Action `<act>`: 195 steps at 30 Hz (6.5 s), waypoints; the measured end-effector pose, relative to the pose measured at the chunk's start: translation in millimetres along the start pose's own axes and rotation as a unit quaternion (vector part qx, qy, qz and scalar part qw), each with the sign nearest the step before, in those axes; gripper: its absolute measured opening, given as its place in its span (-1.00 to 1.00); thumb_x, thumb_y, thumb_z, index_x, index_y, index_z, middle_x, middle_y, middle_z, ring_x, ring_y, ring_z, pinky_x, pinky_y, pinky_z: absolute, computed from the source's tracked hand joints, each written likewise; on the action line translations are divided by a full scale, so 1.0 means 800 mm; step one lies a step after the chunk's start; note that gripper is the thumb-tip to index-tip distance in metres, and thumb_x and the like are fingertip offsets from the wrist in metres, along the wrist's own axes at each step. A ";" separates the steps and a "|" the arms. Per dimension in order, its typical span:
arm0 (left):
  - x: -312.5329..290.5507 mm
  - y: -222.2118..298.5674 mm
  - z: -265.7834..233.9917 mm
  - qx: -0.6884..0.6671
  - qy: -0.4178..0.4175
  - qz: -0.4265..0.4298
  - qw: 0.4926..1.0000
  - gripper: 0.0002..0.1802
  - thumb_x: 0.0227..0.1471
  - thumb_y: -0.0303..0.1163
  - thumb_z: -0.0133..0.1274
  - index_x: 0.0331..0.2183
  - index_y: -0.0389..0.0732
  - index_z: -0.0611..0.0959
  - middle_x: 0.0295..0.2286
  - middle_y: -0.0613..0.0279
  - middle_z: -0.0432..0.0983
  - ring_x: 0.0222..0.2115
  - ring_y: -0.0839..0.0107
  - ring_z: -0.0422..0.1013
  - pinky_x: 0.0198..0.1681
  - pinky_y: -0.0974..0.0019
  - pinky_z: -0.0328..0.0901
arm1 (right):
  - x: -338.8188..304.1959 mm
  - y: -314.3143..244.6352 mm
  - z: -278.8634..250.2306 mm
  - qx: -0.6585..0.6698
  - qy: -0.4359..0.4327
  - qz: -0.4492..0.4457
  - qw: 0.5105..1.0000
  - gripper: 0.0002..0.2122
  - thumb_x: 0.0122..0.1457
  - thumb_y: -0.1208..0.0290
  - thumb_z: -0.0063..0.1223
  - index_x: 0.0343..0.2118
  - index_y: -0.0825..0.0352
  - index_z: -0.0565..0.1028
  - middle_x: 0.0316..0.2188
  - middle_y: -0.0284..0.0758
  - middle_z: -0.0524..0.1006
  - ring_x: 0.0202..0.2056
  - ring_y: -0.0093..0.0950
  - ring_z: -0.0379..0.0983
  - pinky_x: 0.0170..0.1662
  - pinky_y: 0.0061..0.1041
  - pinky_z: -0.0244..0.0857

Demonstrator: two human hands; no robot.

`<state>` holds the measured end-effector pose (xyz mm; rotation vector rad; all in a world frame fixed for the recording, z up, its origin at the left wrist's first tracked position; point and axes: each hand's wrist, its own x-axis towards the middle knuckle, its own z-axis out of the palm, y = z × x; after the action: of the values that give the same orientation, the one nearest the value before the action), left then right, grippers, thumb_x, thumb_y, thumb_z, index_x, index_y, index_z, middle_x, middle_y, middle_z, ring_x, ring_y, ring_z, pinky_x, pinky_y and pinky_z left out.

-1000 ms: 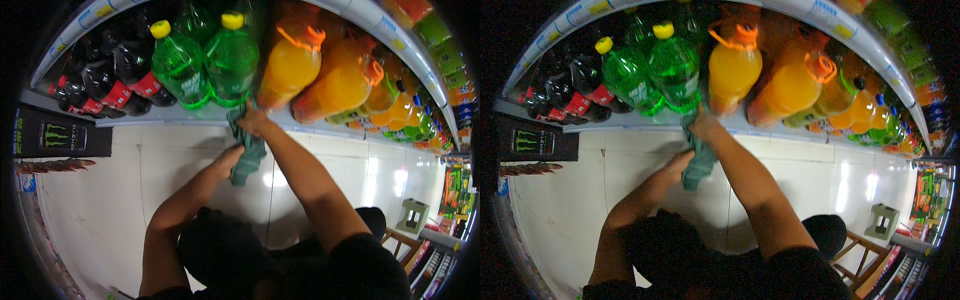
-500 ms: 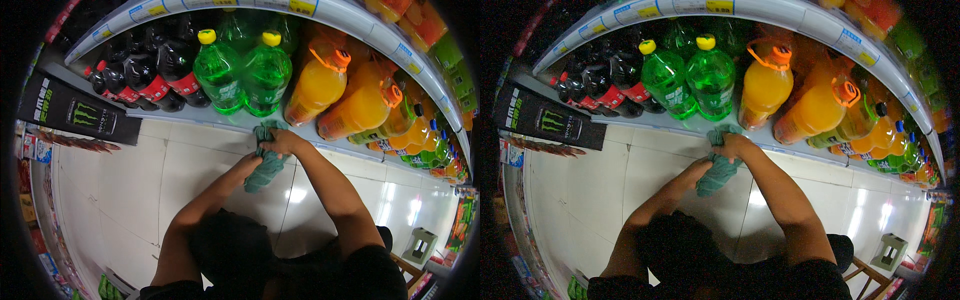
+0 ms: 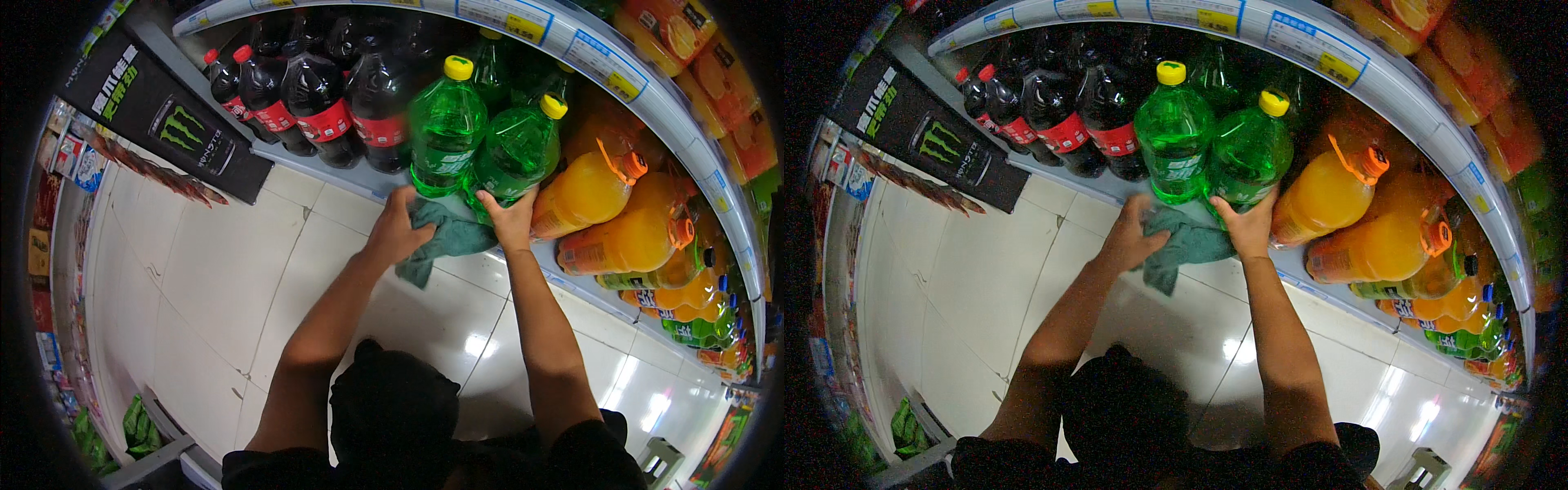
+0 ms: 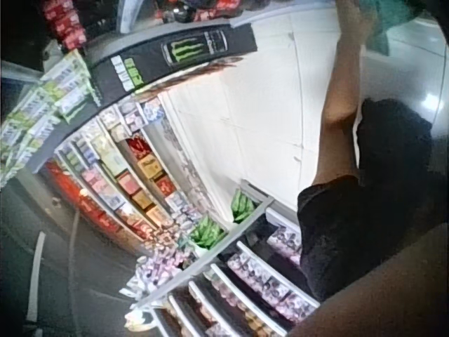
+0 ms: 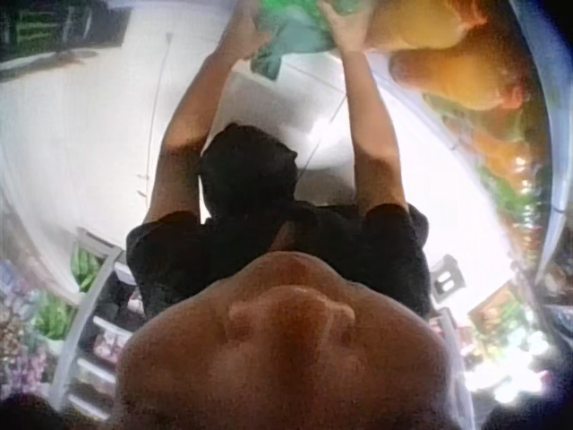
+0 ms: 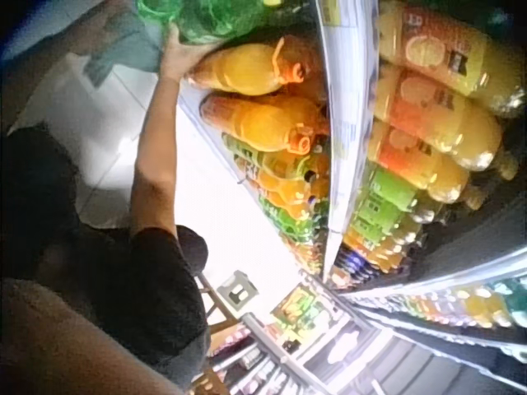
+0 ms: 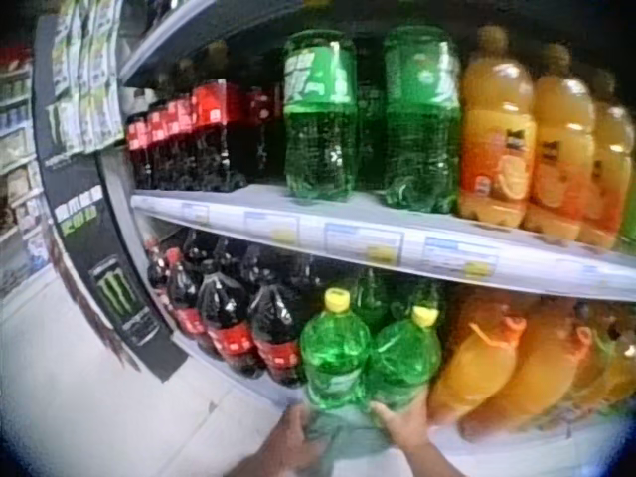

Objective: The person wipes the front edges and surfaces of supermarket beverage shelves with a green cloth, moving bottles aside to reach the shelf surfaces.

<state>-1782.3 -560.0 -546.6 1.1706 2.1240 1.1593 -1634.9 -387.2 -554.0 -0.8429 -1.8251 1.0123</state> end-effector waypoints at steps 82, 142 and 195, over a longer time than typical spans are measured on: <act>-0.105 0.162 0.169 -0.394 -0.429 -0.116 0.804 -0.66 0.02 -0.49 -0.04 -0.10 -0.26 0.39 -0.27 0.29 0.36 -0.27 0.53 0.30 -0.20 0.44 0.25 | -0.133 -0.074 -0.239 0.321 -0.192 0.554 0.744 -0.66 0.10 0.36 -0.01 -0.06 0.34 0.34 -0.21 -0.30 0.46 -0.21 -0.48 0.41 -0.08 -0.49 0.27; -0.206 0.281 0.580 -0.580 -0.441 -0.408 0.550 -0.52 0.13 -0.09 -0.29 -0.05 -0.21 0.40 -0.12 0.05 0.40 -0.11 0.11 0.36 -0.03 0.02 0.27 | -0.183 0.165 -0.524 -0.438 -0.137 -0.114 0.881 -0.66 -0.21 0.50 0.08 -0.26 0.35 0.41 -0.26 -0.18 0.40 -0.13 -0.27 0.32 -0.11 -0.32 0.27; -0.200 0.225 0.548 -0.544 -0.432 -0.415 0.588 -0.52 0.07 -0.01 -0.16 -0.19 -0.22 0.50 -0.28 0.11 0.51 -0.31 0.20 0.46 -0.16 0.11 0.37 | -0.158 0.165 -0.437 -0.411 -0.191 0.062 0.889 -0.79 0.03 0.44 -0.19 -0.34 0.41 0.46 -0.28 -0.10 0.42 -0.20 -0.20 0.34 -0.12 -0.30 0.25</act>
<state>-1304.3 -443.3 -636.4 -0.0221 0.6344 0.8151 -1248.4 -330.0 -611.0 -1.3327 -2.6293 0.4540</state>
